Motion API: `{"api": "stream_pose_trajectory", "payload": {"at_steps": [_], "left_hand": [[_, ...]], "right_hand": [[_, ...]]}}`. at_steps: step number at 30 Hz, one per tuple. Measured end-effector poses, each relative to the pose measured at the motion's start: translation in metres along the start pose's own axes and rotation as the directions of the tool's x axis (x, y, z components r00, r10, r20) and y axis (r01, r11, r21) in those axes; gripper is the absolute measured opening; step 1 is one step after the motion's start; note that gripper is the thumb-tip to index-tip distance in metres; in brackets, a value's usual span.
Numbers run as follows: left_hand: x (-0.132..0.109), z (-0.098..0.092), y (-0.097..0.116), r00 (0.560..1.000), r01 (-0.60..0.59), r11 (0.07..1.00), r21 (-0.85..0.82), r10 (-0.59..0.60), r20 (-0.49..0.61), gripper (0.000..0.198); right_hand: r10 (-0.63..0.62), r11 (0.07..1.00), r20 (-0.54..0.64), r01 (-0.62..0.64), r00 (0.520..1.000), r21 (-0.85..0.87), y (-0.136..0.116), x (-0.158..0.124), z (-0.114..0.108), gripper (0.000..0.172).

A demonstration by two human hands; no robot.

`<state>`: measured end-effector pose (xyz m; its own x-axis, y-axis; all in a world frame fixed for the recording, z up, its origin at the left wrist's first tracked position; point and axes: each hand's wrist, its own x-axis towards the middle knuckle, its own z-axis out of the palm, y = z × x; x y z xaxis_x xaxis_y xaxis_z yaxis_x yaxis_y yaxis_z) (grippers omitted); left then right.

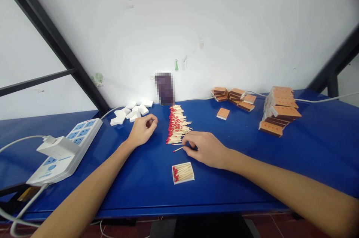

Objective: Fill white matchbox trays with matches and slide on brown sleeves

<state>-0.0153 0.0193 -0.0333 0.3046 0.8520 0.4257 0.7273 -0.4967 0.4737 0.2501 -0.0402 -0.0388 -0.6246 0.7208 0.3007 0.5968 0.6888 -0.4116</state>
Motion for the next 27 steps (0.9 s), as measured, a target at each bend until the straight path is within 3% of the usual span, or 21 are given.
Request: {"api": "stream_pose_trajectory", "payload": {"at_steps": [3, 7, 10, 21, 27], "left_hand": [[-0.009, -0.002, 0.009, 0.995, -0.053, 0.999, 0.000, 0.053, 0.082, 0.017], [-0.019, -0.005, 0.033, 0.957, -0.171, 0.985, 0.020, 0.161, 0.243, 0.013], [-0.022, -0.005, 0.044, 0.936, -0.200, 0.979, 0.037, 0.180, 0.302, 0.008], [-0.023, -0.019, 0.037, 0.918, -0.136, 0.989, 0.064, 0.101, 0.383, 0.013], [-0.024, -0.016, 0.037, 0.905, -0.134, 0.988, 0.074, 0.091, 0.415, 0.015]], "right_hand": [[0.023, 1.000, 0.000, -0.023, 1.000, -0.013, -0.001, 0.000, 0.000, 0.006], [0.045, 0.999, 0.010, -0.045, 0.999, -0.021, -0.002, 0.001, -0.002, 0.007], [0.020, 1.000, 0.017, -0.020, 1.000, -0.010, 0.000, 0.000, -0.002, 0.007], [0.003, 1.000, 0.034, -0.003, 0.999, -0.005, 0.002, -0.001, -0.001, 0.006], [-0.004, 1.000, 0.029, 0.004, 1.000, 0.000, 0.002, -0.001, 0.000, 0.006]]}}
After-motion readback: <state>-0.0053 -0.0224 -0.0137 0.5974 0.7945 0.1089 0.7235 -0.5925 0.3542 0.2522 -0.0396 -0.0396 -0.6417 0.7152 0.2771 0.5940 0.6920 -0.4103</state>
